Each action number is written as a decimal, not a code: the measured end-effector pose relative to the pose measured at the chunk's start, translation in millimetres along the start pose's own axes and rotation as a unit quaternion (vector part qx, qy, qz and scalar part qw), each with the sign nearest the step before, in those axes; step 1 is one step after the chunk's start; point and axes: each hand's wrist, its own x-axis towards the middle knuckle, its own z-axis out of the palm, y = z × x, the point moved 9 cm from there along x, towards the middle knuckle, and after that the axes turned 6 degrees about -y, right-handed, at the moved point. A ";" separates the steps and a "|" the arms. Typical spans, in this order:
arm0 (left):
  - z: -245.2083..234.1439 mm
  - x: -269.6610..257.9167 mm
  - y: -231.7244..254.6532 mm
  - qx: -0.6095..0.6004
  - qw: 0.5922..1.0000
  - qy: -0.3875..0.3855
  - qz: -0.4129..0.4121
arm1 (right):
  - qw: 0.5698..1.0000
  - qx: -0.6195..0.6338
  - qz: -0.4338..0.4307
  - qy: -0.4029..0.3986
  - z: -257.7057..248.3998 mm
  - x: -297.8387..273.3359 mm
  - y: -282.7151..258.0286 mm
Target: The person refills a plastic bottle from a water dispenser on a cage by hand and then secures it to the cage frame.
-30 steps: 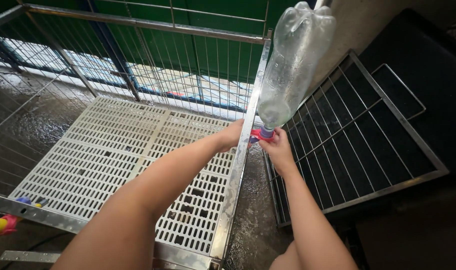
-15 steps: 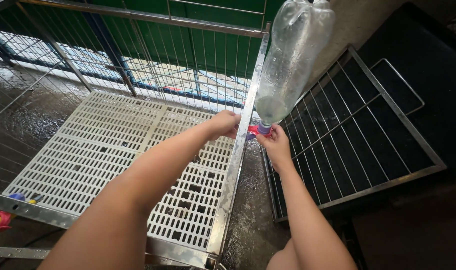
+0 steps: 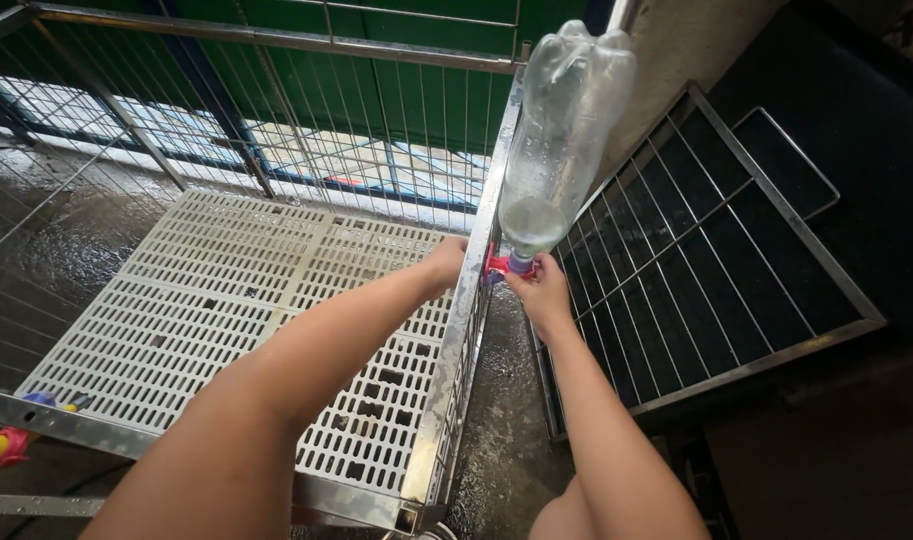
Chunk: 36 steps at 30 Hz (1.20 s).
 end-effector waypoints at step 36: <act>11.8 -8.0 27.9 -0.135 0.988 -0.046 0.057 | 0.982 0.178 0.019 -0.057 15.4 6.1 -14.0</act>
